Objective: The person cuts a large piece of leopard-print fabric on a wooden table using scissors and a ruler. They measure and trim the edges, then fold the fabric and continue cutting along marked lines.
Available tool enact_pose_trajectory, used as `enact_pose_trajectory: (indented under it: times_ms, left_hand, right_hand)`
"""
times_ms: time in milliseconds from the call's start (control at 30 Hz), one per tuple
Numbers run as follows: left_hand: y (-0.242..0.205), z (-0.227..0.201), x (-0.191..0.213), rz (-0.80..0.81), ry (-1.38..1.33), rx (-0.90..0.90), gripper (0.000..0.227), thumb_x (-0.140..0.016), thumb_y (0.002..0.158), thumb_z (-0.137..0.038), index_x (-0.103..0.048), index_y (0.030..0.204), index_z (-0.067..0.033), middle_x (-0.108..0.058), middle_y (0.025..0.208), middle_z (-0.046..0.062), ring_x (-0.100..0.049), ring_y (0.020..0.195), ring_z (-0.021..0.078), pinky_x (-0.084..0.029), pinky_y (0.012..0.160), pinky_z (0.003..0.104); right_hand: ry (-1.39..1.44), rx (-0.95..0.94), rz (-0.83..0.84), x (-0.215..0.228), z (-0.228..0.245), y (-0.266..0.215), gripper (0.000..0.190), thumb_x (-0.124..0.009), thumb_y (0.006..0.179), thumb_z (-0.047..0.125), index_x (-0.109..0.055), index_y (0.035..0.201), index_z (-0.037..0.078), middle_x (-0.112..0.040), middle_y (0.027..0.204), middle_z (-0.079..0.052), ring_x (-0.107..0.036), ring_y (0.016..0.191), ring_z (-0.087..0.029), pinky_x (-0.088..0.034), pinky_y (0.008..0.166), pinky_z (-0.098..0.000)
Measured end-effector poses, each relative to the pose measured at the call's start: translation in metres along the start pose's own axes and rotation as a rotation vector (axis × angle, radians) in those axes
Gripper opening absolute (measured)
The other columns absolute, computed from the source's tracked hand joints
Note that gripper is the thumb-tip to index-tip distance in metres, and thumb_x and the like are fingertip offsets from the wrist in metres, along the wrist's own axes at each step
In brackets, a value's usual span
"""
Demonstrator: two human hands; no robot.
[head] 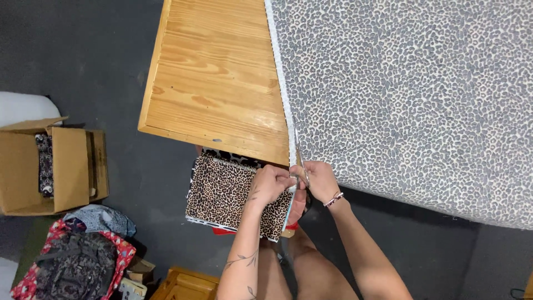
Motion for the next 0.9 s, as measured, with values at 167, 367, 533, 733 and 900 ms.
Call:
enact_pose_trajectory:
  times_ms: [167, 367, 533, 733, 900]
  left_hand:
    - [-0.008, -0.004, -0.001, 0.031, 0.023, 0.008, 0.024, -0.078, 0.084, -0.026, -0.078, 0.101, -0.0092, -0.078, 0.096, 0.006, -0.071, 0.103, 0.0347, -0.055, 0.090, 0.047]
    - [-0.017, -0.021, 0.011, -0.007, 0.121, -0.037, 0.023, -0.075, 0.085, -0.028, -0.079, 0.104, -0.0161, -0.078, 0.096, 0.006, -0.071, 0.101, 0.0349, -0.057, 0.091, 0.047]
    - [0.001, -0.033, 0.043, -0.306, -0.120, -0.119, 0.039, -0.070, 0.087, -0.051, -0.077, 0.109, -0.0199, -0.077, 0.102, 0.012, -0.070, 0.105, 0.0366, -0.057, 0.093, 0.048]
    - [0.030, -0.043, 0.032, -0.348, -0.755, -0.164, 0.055, -0.070, 0.095, -0.033, -0.058, 0.136, 0.0022, -0.065, 0.127, 0.027, -0.062, 0.123, 0.0365, -0.050, 0.106, 0.046]
    - [0.051, -0.010, 0.013, -0.438, -0.683, -0.045, 0.020, -0.077, 0.087, -0.033, -0.079, 0.099, -0.0181, -0.076, 0.079, 0.001, -0.074, 0.072, 0.0110, -0.059, 0.069, 0.026]
  right_hand:
    - [-0.039, 0.019, -0.012, -0.004, -0.019, 0.002, 0.056, -0.068, 0.092, 0.049, -0.059, 0.053, 0.010, -0.064, 0.045, -0.005, -0.059, 0.052, -0.022, -0.045, 0.057, -0.0293]
    - [-0.024, 0.001, 0.017, -0.003, -0.021, -0.008, 0.056, -0.070, 0.091, 0.050, -0.059, 0.053, 0.010, -0.064, 0.045, -0.005, -0.057, 0.050, -0.019, -0.045, 0.056, -0.0277]
    - [0.012, -0.016, 0.033, 0.003, -0.018, -0.023, 0.055, -0.072, 0.090, 0.045, -0.056, 0.053, 0.008, -0.064, 0.045, -0.008, -0.056, 0.049, -0.019, -0.044, 0.056, -0.0280]
    - [0.014, 0.009, 0.030, 0.012, -0.024, -0.033, 0.052, -0.076, 0.087, 0.043, -0.058, 0.051, 0.010, -0.063, 0.041, -0.006, -0.053, 0.045, -0.015, -0.042, 0.052, -0.0249]
    - [-0.004, 0.040, 0.055, 0.017, -0.009, -0.044, 0.049, -0.077, 0.086, 0.040, -0.061, 0.052, 0.009, -0.064, 0.041, -0.007, -0.054, 0.044, -0.017, -0.043, 0.052, -0.0260]
Point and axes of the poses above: each hand's wrist, its own y-axis towards the middle knuckle, its own x-axis out of the back of the hand, z = x × y, the point moved 9 cm from there along y, towards the middle knuckle
